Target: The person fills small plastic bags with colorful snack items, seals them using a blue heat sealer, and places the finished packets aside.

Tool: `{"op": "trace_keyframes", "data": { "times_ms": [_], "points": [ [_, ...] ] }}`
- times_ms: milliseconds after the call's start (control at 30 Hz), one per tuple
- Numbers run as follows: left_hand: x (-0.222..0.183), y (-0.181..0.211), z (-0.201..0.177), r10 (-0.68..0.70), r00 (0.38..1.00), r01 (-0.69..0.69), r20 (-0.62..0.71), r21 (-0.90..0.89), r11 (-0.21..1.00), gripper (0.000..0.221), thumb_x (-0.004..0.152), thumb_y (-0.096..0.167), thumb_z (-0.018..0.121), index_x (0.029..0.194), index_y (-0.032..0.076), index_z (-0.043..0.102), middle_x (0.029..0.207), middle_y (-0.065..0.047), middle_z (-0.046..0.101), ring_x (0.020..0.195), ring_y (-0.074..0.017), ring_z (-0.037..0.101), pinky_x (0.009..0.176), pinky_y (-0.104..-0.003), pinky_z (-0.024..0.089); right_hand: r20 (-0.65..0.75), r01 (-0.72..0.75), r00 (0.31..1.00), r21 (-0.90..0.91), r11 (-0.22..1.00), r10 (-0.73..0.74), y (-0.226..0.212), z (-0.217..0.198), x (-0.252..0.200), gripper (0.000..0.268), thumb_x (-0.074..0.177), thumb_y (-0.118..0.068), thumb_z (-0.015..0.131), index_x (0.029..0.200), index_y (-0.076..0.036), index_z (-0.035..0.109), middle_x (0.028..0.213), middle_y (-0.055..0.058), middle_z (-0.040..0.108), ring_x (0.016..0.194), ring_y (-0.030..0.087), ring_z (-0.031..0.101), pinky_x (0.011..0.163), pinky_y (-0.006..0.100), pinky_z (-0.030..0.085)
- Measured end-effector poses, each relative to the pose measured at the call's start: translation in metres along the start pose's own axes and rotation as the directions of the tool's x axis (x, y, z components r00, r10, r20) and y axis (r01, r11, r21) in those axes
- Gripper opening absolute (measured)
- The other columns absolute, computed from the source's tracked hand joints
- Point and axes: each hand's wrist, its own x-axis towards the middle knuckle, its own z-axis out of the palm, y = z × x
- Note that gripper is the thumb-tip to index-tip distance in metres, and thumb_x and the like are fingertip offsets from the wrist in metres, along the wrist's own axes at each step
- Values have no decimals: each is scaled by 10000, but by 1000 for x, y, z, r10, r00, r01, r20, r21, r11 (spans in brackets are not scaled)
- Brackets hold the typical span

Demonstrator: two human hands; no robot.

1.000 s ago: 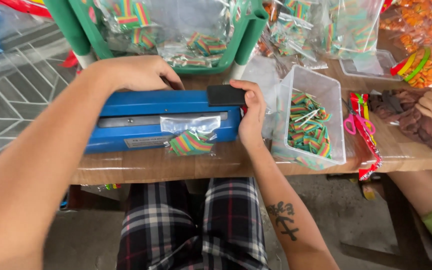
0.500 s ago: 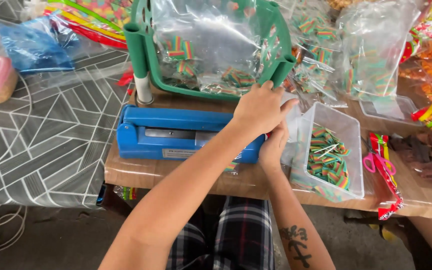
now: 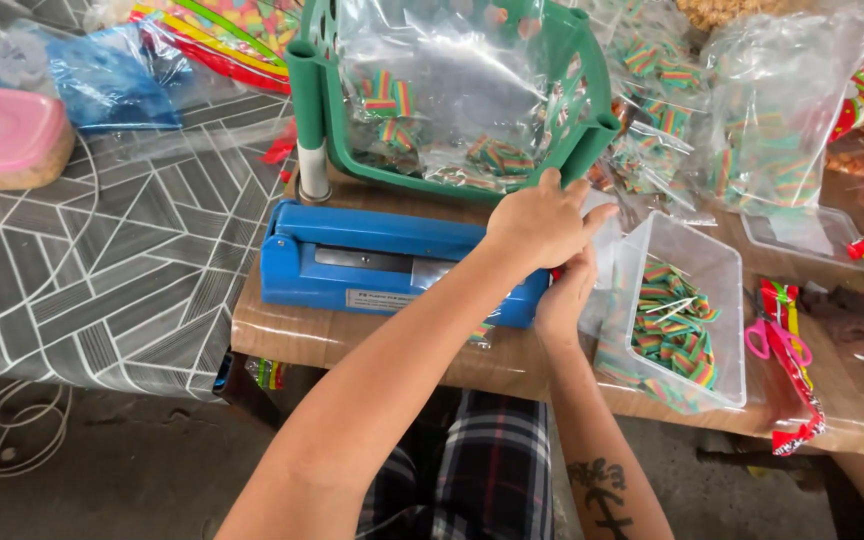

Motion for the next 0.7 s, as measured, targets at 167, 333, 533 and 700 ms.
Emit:
{"op": "trace_keyframes", "data": {
  "times_ms": [167,333,533,700],
  "points": [
    [10,-20,34,222,825,-180,-519,132,975,429,992,568,456,1073,153,528,1082,-106,504,821,-439,710,671,-547,587,-14,18,1000,-36,999,-19,-18,7,-2,508,1080,-469,341,1100,-75,661,1270,168,650,1249,297,597,1073,413,486],
    [-143,-8,20,629,566,-624,-533,221,750,296,1029,317,510,1244,129,587,1299,-148,548,1117,-427,531,973,-591,408,-20,56,998,-57,997,-57,-34,8,6,540,1081,-510,341,1104,-74,660,1319,184,656,1304,318,600,1109,423,472],
    [-365,-214,137,623,777,-627,83,17,779,481,1094,409,427,1531,233,522,1643,-58,423,1527,-346,339,1225,-549,212,-18,95,995,-82,992,-96,-43,5,7,569,1102,-486,310,1120,-33,654,1255,208,695,1251,332,650,1102,421,494],
    [-483,-320,224,190,950,-174,-248,84,981,750,987,657,387,1558,173,435,1662,-173,368,1534,-361,383,1213,-471,381,-31,87,996,-64,994,-89,-48,6,10,558,1106,-507,333,1136,-60,666,1199,167,719,1186,289,683,1046,392,532]
  ]
}}
